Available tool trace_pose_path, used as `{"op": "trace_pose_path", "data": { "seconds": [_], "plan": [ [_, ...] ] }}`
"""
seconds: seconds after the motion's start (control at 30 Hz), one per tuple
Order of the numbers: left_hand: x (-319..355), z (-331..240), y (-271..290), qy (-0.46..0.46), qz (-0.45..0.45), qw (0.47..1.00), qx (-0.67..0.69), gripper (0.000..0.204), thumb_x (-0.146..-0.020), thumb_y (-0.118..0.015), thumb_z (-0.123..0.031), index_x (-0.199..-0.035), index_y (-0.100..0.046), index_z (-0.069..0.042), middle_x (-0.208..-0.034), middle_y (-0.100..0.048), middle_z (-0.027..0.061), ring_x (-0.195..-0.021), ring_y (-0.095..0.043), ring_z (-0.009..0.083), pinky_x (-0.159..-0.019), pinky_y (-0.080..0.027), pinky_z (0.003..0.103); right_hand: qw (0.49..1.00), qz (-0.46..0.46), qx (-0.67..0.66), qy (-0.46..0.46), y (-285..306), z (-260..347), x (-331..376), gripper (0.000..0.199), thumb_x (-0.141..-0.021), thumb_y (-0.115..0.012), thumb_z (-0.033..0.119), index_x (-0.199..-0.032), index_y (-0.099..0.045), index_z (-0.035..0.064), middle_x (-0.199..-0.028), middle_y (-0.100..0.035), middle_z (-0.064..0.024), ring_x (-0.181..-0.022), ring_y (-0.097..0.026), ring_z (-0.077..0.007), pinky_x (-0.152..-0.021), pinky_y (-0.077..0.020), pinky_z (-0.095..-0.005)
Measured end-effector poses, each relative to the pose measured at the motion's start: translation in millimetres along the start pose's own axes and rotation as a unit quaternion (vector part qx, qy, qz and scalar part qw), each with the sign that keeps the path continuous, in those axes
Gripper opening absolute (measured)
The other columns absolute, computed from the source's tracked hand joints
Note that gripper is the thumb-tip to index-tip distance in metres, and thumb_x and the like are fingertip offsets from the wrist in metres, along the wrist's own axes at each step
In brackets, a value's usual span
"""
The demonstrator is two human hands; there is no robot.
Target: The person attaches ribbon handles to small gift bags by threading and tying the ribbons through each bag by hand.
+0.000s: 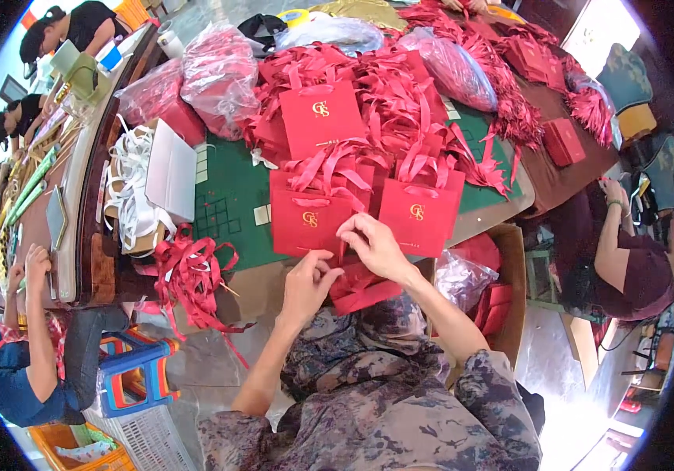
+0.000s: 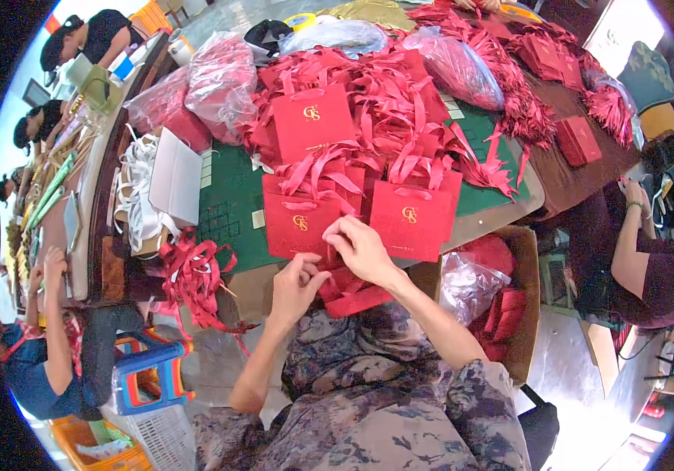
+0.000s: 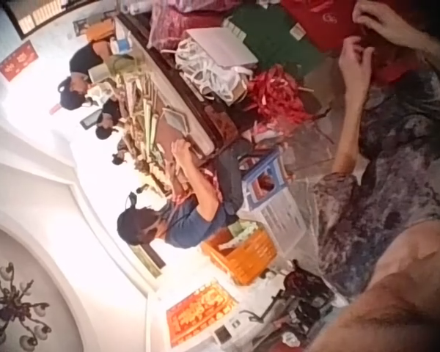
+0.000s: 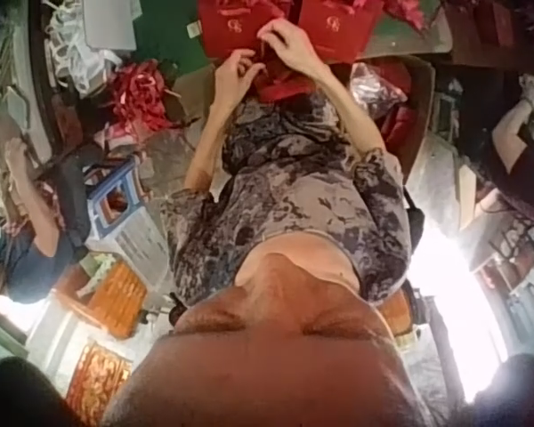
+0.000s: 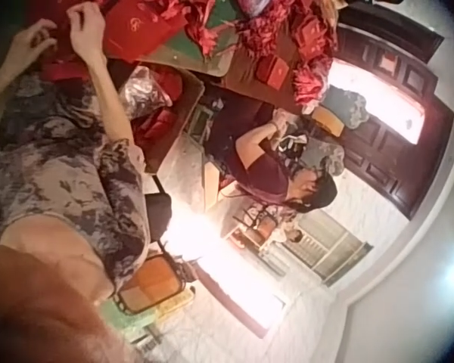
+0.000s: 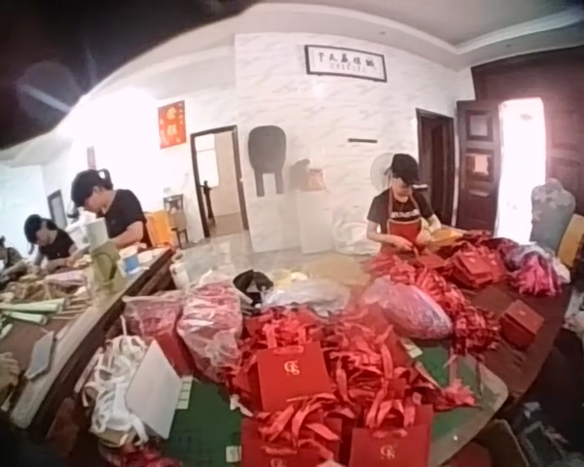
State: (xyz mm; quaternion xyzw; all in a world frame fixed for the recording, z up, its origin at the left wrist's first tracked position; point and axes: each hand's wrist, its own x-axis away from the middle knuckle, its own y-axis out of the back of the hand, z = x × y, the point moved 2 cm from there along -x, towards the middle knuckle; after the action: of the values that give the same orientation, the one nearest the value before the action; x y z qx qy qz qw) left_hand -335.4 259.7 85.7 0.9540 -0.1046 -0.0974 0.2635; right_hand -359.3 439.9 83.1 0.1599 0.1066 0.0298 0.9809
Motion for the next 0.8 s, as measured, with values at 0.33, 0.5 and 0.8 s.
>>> {"op": "trace_pose_path", "data": {
  "seconds": [0.33, 0.5, 0.8],
  "plan": [
    [-12, 2, -13, -0.091, -0.067, 0.990, -0.082, 0.014, -0.084, -0.076, -0.016, -0.085, -0.072, -0.002, -0.074, -0.066, 0.0105, -0.065, -0.061, 0.0246, -0.061, -0.048, 0.037, 0.968, -0.124, 0.204, -0.078, 47, 18, 23, 0.019, -0.095, -0.065, 0.020, -0.096, -0.071, 0.0019, -0.087, -0.068, -0.0133, -0.082, -0.068, -0.0286, -0.073, -0.0537, -0.0374],
    [-12, -6, -13, -0.107, -0.070, 0.988, -0.086, 0.013, -0.083, -0.077, -0.016, -0.087, -0.074, -0.003, -0.078, -0.069, 0.0096, -0.072, -0.063, 0.0249, -0.065, -0.050, 0.036, 0.933, -0.058, 0.326, -0.141, 48, 6, 37, 0.035, -0.089, -0.070, 0.039, -0.082, -0.069, 0.0047, -0.077, -0.065, -0.0138, -0.073, -0.067, -0.0345, -0.067, -0.0516, -0.0456],
    [-11, 4, -26, 0.031, 0.007, 0.999, 0.027, 0.017, -0.088, -0.074, -0.015, -0.101, -0.077, -0.003, -0.094, -0.076, 0.0096, -0.080, -0.067, 0.0162, -0.075, -0.053, 0.031, 0.976, -0.081, 0.199, 0.040, 20, 3, 55, 0.013, -0.080, -0.074, 0.014, -0.088, -0.066, 0.0079, -0.088, -0.062, -0.0063, -0.087, -0.059, -0.0291, -0.078, -0.0448, -0.0411]
  ]
}}
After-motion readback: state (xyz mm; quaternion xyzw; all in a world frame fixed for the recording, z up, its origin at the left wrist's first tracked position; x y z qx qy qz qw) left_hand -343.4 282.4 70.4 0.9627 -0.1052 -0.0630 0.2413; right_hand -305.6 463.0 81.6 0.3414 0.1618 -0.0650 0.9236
